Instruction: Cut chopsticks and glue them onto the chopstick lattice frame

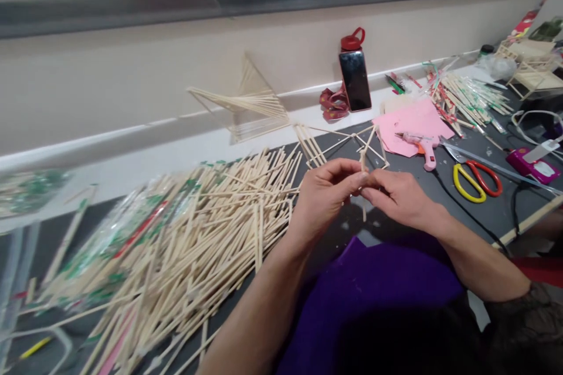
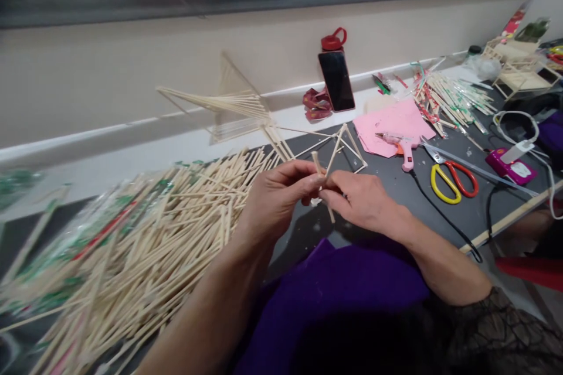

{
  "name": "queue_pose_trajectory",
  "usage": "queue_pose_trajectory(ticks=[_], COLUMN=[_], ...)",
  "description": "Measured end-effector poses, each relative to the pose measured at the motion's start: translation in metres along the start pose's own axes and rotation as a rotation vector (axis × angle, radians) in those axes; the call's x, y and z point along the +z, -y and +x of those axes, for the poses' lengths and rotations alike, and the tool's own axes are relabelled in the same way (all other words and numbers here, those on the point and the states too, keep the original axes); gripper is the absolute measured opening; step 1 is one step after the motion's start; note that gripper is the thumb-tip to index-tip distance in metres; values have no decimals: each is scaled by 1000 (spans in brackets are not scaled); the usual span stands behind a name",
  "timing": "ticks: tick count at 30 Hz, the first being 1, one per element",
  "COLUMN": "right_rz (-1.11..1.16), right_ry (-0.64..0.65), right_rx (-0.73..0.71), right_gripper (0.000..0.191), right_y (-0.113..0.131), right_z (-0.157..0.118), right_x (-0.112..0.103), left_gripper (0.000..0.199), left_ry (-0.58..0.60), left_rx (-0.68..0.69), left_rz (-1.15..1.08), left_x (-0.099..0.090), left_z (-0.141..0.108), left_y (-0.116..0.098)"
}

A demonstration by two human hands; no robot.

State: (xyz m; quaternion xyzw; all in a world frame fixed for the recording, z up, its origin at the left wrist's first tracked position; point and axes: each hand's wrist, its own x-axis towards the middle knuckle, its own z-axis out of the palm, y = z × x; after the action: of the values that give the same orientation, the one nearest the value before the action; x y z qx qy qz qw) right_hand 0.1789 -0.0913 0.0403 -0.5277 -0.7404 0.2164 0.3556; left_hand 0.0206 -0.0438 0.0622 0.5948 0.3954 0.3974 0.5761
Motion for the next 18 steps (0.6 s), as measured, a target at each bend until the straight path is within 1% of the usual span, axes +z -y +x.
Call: queue_pose_trajectory(ticks=[2, 3, 4, 5, 6, 8, 10, 11, 13, 16, 18], right_rz=[-10, -76, -188, -308, -419, -634, -708, -704, -668, -611, -546], right_ry=[-30, -88, -166, -204, -214, -163, -53, -16, 6, -40, -84], right_rx=[62, 140, 233, 344, 469, 680, 797, 829, 853, 865, 870], right_gripper=[26, 28, 27, 26, 27, 30, 38, 40, 39, 27, 18], right_y=[-12, -20, -30, -41, -53, -74, -91, -97, -106, -115, -120], right_z=[-4, -7, -9, -11, -12, -12, -9, -6, 2, 11, 12], right_x=[-18, -29, -40, -50, -60, -72, -75, -74, -71, -67, -68], left_gripper=[11, 12, 12, 12, 11, 11, 10, 10, 10, 12, 11], left_ry=[-9, -10, -11, -11, -8, 1, 11, 17, 28, 35, 31], left_rx=[8, 9, 10, 11, 12, 10, 7, 6, 11, 17, 16], left_rz=[-34, -51, -63, -71, -76, -77, -68, -63, -55, -50, -45], left_x=[0, -1, -1, 0, 0, 1, 3, 3, 4, 4, 4], left_z=[0, 0, 0, 0, 1, 1, 1, 1, 0, -1, -1], left_y=[-1, -2, -2, -3, -3, -3, -1, 0, 1, 1, 0])
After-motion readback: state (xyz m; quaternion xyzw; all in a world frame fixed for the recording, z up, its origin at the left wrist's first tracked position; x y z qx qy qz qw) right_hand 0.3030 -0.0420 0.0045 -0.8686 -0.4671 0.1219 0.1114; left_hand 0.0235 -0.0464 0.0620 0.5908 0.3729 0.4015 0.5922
